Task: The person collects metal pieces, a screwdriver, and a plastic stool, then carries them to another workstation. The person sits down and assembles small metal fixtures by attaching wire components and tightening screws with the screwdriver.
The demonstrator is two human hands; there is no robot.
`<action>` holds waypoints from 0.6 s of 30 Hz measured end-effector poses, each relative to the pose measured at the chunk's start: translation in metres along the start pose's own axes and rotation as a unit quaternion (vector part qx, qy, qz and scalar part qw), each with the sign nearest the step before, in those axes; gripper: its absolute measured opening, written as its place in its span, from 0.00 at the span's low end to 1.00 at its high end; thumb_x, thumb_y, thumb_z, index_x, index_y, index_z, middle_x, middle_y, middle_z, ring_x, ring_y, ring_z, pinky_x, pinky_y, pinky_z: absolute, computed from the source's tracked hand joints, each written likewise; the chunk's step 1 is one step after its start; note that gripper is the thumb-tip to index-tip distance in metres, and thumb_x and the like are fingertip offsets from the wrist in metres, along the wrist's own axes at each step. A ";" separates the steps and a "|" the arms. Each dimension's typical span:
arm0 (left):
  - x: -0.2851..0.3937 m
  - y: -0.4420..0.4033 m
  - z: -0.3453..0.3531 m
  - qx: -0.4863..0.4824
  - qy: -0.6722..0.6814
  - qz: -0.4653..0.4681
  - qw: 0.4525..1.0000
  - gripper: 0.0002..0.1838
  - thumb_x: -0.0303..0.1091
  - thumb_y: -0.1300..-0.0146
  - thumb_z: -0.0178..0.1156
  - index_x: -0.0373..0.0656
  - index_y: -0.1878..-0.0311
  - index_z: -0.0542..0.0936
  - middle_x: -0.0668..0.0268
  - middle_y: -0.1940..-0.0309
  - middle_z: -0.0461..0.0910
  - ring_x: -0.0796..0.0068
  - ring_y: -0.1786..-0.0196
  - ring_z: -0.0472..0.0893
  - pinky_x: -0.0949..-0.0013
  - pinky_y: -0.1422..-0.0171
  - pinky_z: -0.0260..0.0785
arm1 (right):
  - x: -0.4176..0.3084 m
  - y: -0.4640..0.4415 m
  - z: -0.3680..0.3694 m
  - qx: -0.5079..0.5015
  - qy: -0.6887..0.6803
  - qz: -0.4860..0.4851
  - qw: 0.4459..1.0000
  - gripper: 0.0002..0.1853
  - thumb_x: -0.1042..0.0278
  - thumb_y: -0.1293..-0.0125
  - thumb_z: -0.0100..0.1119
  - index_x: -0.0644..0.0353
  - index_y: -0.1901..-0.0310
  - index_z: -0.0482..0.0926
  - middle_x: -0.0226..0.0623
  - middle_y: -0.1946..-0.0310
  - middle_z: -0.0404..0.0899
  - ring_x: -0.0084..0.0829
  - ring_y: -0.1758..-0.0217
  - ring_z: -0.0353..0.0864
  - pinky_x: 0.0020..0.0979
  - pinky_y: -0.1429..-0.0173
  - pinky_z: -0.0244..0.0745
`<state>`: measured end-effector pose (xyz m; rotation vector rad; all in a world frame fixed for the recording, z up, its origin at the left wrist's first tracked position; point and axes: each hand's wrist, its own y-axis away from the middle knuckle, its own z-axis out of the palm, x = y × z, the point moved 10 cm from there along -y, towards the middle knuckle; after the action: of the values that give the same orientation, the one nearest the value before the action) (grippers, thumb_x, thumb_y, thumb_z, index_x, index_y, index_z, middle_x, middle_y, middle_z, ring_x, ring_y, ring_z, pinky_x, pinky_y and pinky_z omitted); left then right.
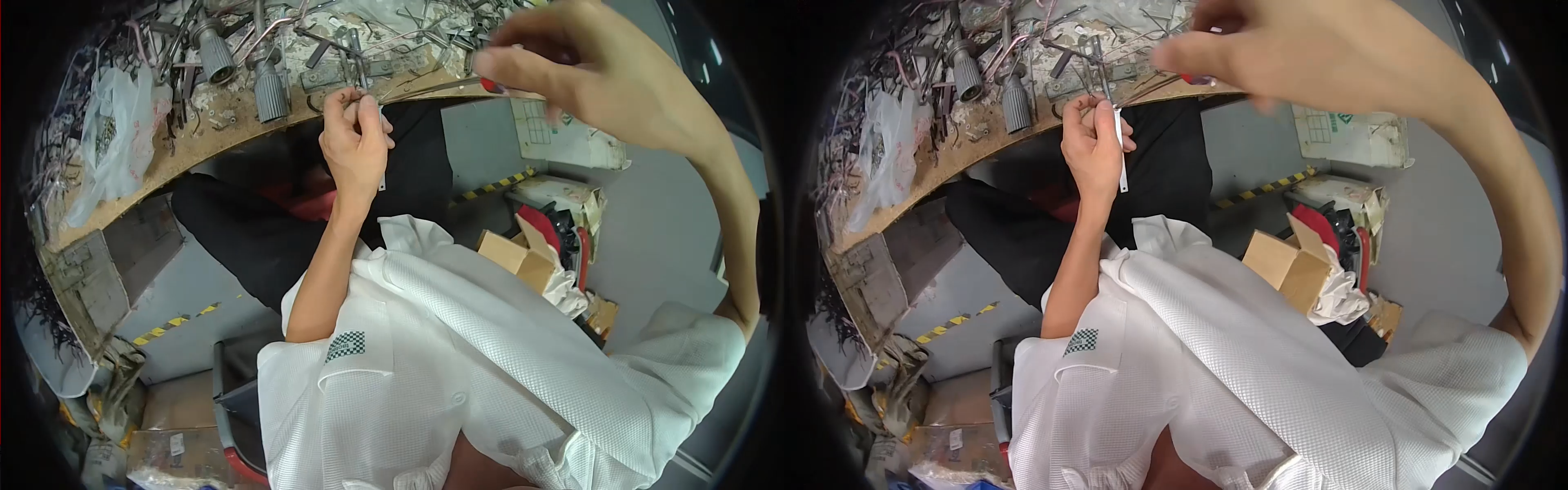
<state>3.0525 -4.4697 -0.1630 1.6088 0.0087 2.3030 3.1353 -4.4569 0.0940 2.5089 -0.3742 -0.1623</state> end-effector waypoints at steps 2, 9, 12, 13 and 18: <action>-0.002 0.002 0.001 -0.021 0.010 0.019 1.000 0.15 0.30 0.26 0.56 0.28 0.45 0.71 0.64 0.75 0.81 0.80 0.77 0.79 0.75 0.68 0.72 | -0.033 0.016 -0.018 0.217 0.086 -0.254 0.939 0.17 0.56 0.26 0.56 0.63 0.52 0.83 0.30 0.76 0.80 0.19 0.75 0.77 0.25 0.70 0.73; -0.002 0.010 0.005 -0.068 0.054 0.037 0.996 0.17 0.24 0.28 0.56 0.29 0.39 0.69 0.64 0.65 0.81 0.78 0.63 0.82 0.75 0.54 0.77 | -0.024 0.021 -0.021 0.216 -0.458 -0.283 0.815 0.10 0.74 0.27 0.55 0.65 0.48 0.79 0.27 0.71 0.80 0.14 0.75 0.72 0.23 0.71 0.69; -0.004 0.012 0.008 -0.086 0.097 0.021 0.991 0.17 0.23 0.27 0.55 0.30 0.39 0.69 0.63 0.64 0.81 0.78 0.62 0.82 0.73 0.52 0.77 | 0.001 0.029 0.004 0.267 -0.539 -0.260 0.755 0.11 0.74 0.26 0.53 0.64 0.46 0.79 0.29 0.67 0.83 0.13 0.72 0.75 0.21 0.67 0.73; -0.004 0.013 0.008 -0.086 0.090 0.022 0.992 0.17 0.23 0.27 0.55 0.30 0.39 0.69 0.63 0.64 0.81 0.78 0.62 0.82 0.73 0.52 0.77 | 0.009 0.035 0.011 0.302 -0.514 -0.268 0.757 0.11 0.73 0.26 0.54 0.63 0.46 0.80 0.31 0.67 0.84 0.15 0.70 0.78 0.19 0.64 0.75; -0.003 0.013 0.009 -0.082 0.064 0.014 0.994 0.16 0.23 0.26 0.54 0.31 0.38 0.69 0.63 0.65 0.81 0.76 0.63 0.82 0.73 0.52 0.76 | 0.085 0.067 0.013 0.221 -0.673 -0.537 0.458 0.19 0.61 0.24 0.41 0.62 0.39 0.71 0.24 0.85 0.69 0.17 0.83 0.67 0.24 0.76 0.64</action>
<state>3.0583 -4.4846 -0.1603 1.3870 -0.1697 2.3576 3.1983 -4.5426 0.1193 1.9216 0.8320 -2.8604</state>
